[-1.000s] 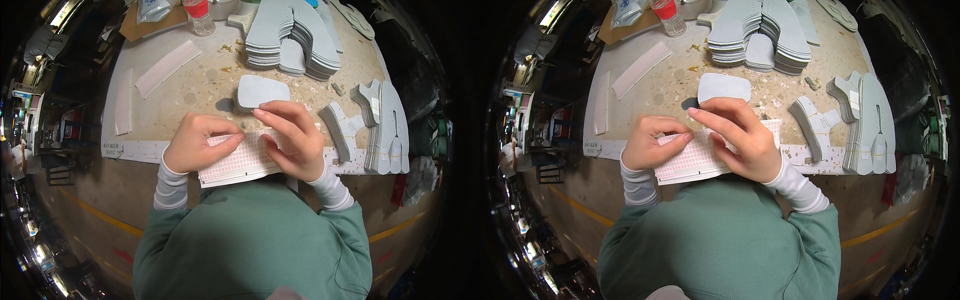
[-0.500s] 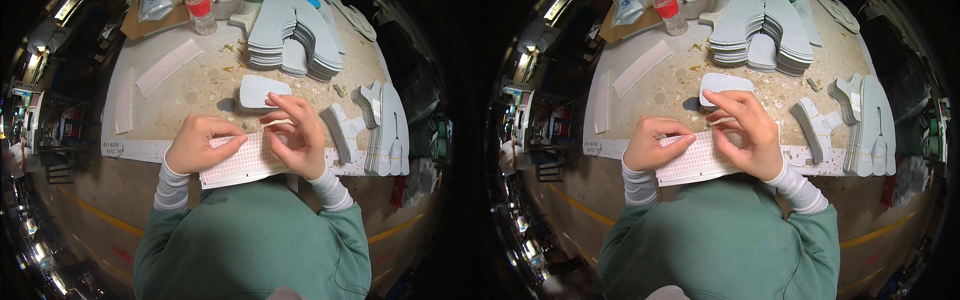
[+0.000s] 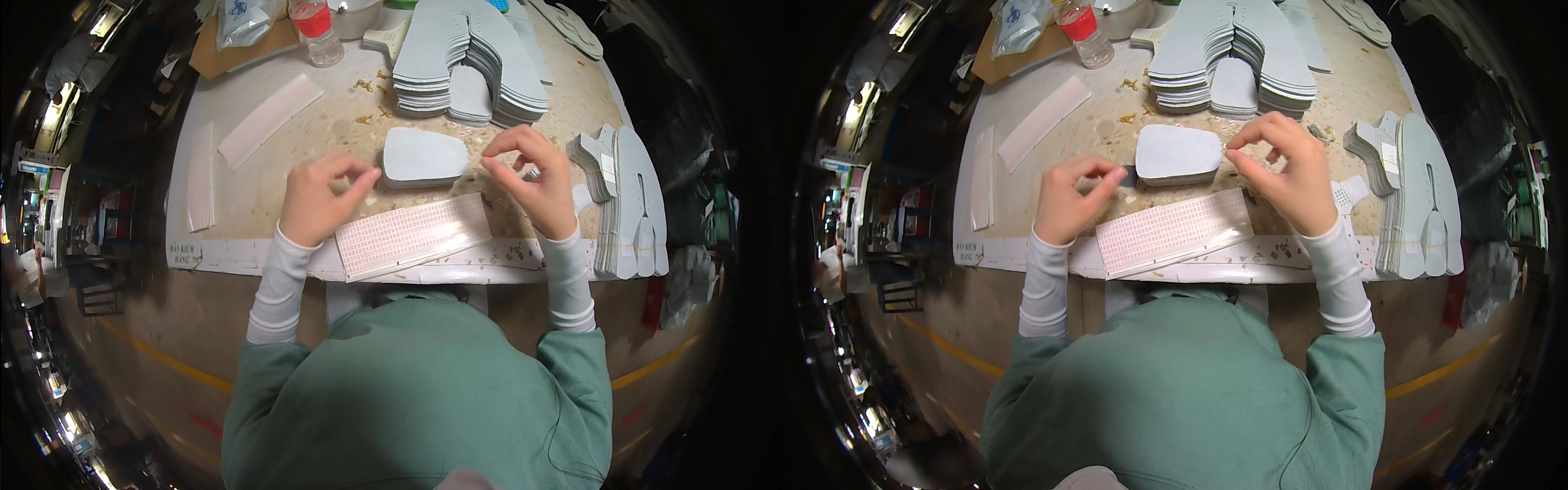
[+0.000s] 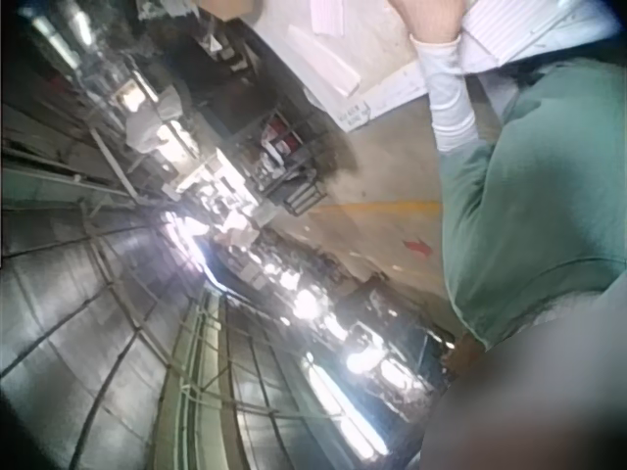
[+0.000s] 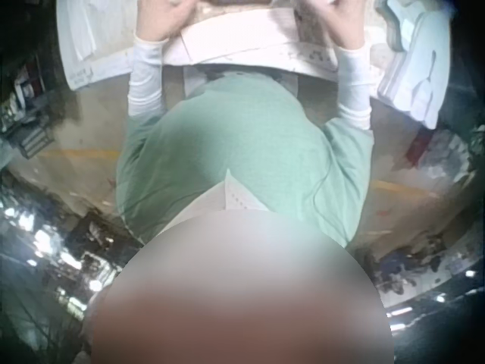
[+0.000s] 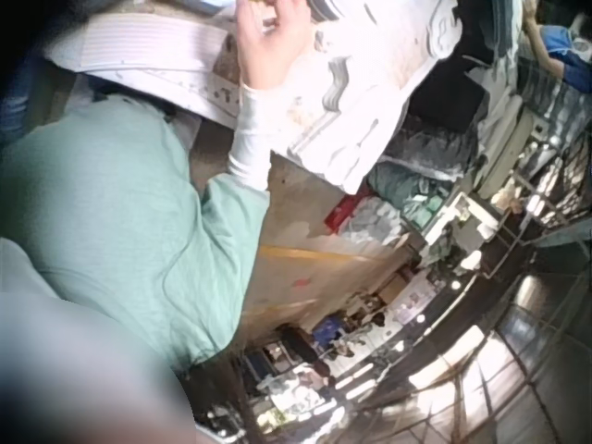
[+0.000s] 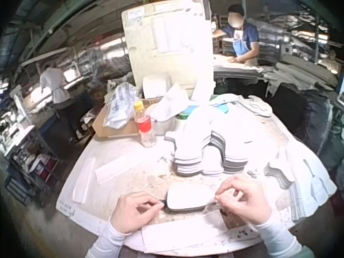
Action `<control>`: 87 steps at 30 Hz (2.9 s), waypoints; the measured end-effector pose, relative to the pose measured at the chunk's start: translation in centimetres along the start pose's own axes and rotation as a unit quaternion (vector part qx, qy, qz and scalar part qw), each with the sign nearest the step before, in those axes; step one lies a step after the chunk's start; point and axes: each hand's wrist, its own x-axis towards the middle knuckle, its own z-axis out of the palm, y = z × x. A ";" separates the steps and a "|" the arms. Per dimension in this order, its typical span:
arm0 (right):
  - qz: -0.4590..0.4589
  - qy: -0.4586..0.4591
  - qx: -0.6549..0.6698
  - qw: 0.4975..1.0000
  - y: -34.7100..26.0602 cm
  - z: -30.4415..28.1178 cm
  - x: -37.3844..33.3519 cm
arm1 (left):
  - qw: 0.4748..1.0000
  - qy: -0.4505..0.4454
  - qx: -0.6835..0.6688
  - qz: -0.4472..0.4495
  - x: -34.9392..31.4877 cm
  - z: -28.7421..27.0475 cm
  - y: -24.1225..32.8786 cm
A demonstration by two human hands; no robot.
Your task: The person peels small adhesive labels from a sheet and applies them to white plastic shoe parts on a table. They handle multiple parts, peel labels one by one, and place the labeled parts into a stack.
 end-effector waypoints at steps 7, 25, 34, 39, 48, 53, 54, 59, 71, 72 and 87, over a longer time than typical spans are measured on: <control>-0.142 0.035 -0.167 0.975 0.8 3.8 0.7 | 0.952 -0.065 0.112 0.276 5.6 2.8 0.4; -0.105 0.026 -0.123 0.986 1.6 4.0 0.7 | 0.974 -0.091 0.036 0.206 6.8 2.8 -0.5; -0.055 0.097 -0.170 0.979 1.7 3.9 1.3 | 0.963 -0.079 0.076 0.248 6.8 3.1 -0.7; -0.041 0.030 -0.079 0.996 1.5 4.0 0.9 | 0.959 -0.058 0.092 0.262 6.6 3.3 -0.6; -0.075 0.099 -0.192 0.973 1.7 4.2 1.4 | 0.959 -0.065 0.072 0.268 6.8 3.2 -0.8; -0.041 0.062 -0.099 0.992 1.4 3.7 1.3 | 0.973 -0.043 -0.025 0.224 7.0 3.3 -0.5; -0.037 0.047 -0.070 0.996 1.2 3.9 1.1 | 0.971 -0.050 -0.002 0.234 7.0 3.2 -0.5; -0.066 0.025 -0.134 0.988 0.7 5.1 0.7 | 0.950 -0.053 0.116 0.285 6.7 3.3 -0.4; -0.014 0.051 -0.056 0.997 1.7 3.9 1.4 | 0.977 -0.060 0.047 0.200 6.9 3.4 -0.7; 0.008 0.023 -0.028 0.999 1.6 4.2 1.1 | 0.972 -0.062 0.062 0.219 6.8 3.4 -0.6; -0.033 0.007 0.065 0.997 1.8 5.1 1.1 | 0.956 -0.068 0.138 0.250 6.5 3.6 -0.4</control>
